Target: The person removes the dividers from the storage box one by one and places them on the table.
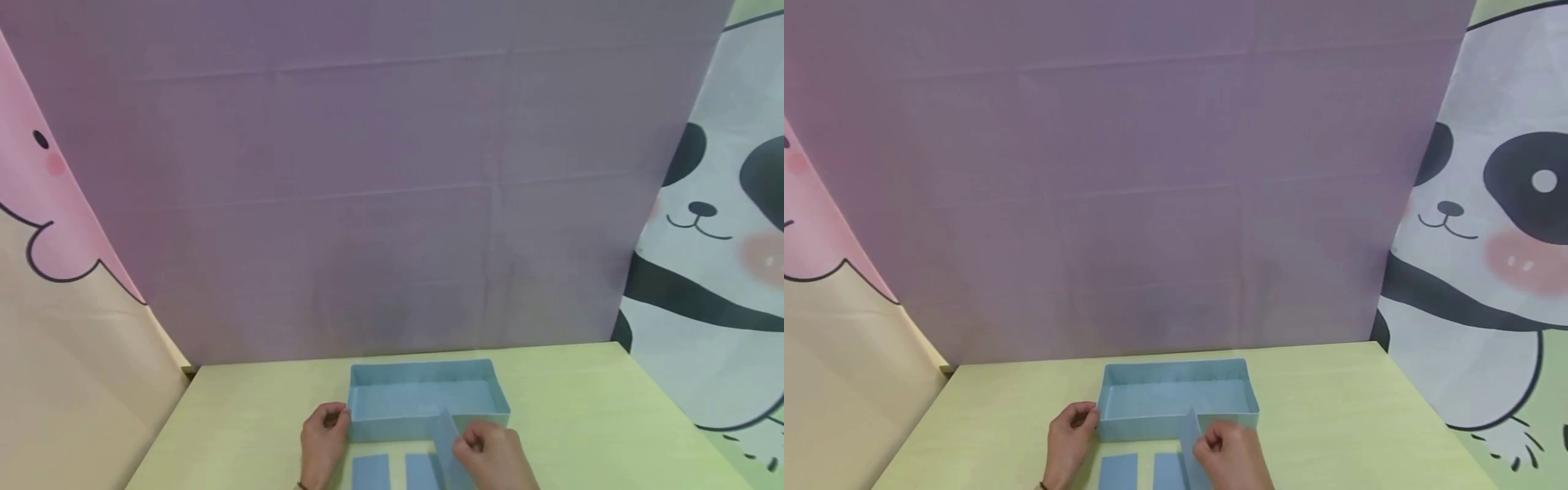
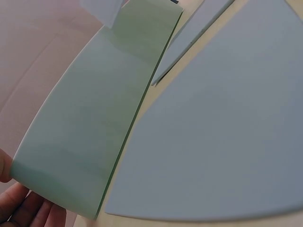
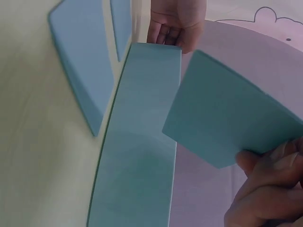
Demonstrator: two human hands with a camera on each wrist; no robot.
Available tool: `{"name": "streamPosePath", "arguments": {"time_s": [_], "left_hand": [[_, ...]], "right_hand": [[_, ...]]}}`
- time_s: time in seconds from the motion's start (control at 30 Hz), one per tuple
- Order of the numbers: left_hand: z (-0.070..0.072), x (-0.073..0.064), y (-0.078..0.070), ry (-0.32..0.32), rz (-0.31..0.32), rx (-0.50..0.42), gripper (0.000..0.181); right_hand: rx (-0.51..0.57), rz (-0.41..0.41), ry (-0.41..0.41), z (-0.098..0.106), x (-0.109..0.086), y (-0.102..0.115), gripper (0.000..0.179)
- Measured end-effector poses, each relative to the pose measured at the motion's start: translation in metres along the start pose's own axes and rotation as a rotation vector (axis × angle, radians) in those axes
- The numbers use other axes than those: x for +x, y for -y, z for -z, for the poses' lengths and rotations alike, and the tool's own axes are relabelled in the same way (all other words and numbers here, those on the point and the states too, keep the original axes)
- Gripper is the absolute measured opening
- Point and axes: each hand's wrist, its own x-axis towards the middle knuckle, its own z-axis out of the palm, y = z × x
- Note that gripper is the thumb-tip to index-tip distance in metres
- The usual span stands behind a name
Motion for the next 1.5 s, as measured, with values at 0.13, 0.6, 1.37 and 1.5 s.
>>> {"name": "streamPosePath", "arguments": {"time_s": [0.13,0.6,1.37,1.5], "left_hand": [[0.0,0.001,0.0,-0.003,0.001,0.003,0.012],[0.001,0.0,0.001,-0.006,0.009,0.009,0.011],[0.002,-0.001,-0.002,-0.015,-0.01,-0.003,0.011],[0.002,-0.001,-0.002,-0.013,-0.006,-0.004,0.011]], "right_hand": [[-0.023,0.071,-0.034,-0.001,-0.004,-0.004,0.025],[-0.176,0.122,-0.031,-0.004,-0.008,-0.02,0.026],[-0.321,-0.024,0.145,-0.011,-0.006,-0.026,0.018],[-0.341,-0.056,0.172,-0.011,-0.006,-0.025,0.018]]}}
